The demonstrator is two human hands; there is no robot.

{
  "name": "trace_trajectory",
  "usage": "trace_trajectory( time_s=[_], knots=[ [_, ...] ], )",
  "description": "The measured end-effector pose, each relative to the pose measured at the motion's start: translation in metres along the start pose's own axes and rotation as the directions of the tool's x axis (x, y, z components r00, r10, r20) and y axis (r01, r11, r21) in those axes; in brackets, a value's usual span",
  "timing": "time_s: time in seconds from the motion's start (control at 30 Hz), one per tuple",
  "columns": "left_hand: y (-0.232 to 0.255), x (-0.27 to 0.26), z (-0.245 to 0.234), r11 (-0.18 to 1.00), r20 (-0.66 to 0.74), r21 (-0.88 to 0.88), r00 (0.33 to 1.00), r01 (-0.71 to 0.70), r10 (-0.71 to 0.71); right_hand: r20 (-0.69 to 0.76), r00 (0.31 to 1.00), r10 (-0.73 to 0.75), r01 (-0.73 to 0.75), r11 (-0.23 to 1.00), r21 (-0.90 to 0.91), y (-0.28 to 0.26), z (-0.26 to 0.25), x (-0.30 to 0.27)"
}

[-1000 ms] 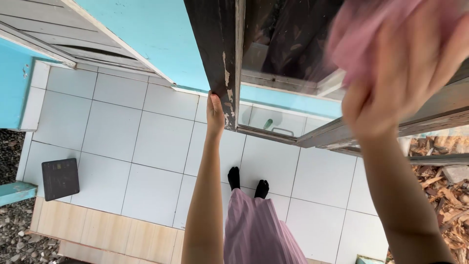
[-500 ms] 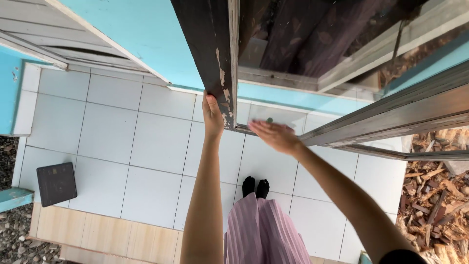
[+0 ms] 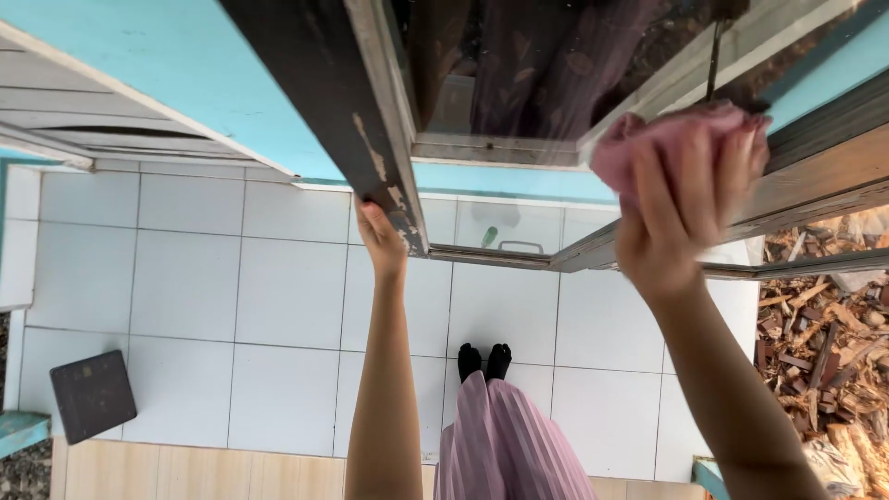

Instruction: Cleaning a glass window door using a pink cloth.

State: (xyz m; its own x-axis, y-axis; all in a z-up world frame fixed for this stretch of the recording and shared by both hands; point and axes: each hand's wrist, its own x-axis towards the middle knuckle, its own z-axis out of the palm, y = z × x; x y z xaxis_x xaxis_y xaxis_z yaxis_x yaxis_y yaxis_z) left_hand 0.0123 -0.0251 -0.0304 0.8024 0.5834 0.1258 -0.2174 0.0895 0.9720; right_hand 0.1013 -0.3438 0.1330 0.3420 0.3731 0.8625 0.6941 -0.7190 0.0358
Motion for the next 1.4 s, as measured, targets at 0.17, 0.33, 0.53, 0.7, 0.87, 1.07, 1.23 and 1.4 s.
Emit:
trace_trajectory(
  time_s=[0.17, 0.33, 0.53, 0.7, 0.87, 1.07, 1.23, 1.4],
  knots=[
    [-0.039, -0.004, -0.009, 0.999, -0.072, 0.032, 0.997, -0.04, 0.042, 0.013, 1.0, -0.02, 0.023, 0.971, -0.238, -0.013, 0.067, -0.095],
    [-0.01, 0.0, 0.01, 0.993, -0.109, 0.078, 0.989, -0.089, 0.097, 0.258, 0.906, -0.337, 0.419, 0.806, -0.419, -0.054, 0.103, -0.202],
    [-0.034, -0.003, -0.001, 0.988, -0.109, 0.079, 0.984, -0.13, 0.139, 0.603, 0.713, -0.358, 0.154, 0.918, 0.364, -0.091, 0.101, -0.276],
    [-0.018, -0.005, -0.001, 0.997, -0.048, -0.015, 0.996, -0.07, 0.069, 0.462, 0.869, -0.178, -0.162, 0.78, 0.605, -0.1, 0.054, -0.169],
    [-0.041, -0.005, -0.03, 1.0, -0.018, 0.014, 1.0, -0.025, 0.025, 0.185, 0.968, 0.168, -0.243, 0.804, 0.542, -0.044, 0.036, -0.091],
    [-0.087, -0.018, -0.049, 0.994, 0.062, -0.026, 0.993, 0.102, -0.101, -0.033, 0.974, -0.223, 0.193, 0.899, -0.394, -0.061, 0.108, -0.096],
    [-0.095, -0.027, -0.047, 0.99, 0.069, -0.052, 0.99, 0.128, -0.125, 0.607, 0.543, -0.58, 0.764, 0.042, -0.643, -0.076, 0.131, -0.232],
    [-0.11, -0.026, -0.048, 0.984, 0.044, -0.107, 0.989, 0.143, -0.139, 0.656, 0.66, -0.367, 0.053, 0.893, 0.446, -0.095, 0.115, -0.306]
  ],
)
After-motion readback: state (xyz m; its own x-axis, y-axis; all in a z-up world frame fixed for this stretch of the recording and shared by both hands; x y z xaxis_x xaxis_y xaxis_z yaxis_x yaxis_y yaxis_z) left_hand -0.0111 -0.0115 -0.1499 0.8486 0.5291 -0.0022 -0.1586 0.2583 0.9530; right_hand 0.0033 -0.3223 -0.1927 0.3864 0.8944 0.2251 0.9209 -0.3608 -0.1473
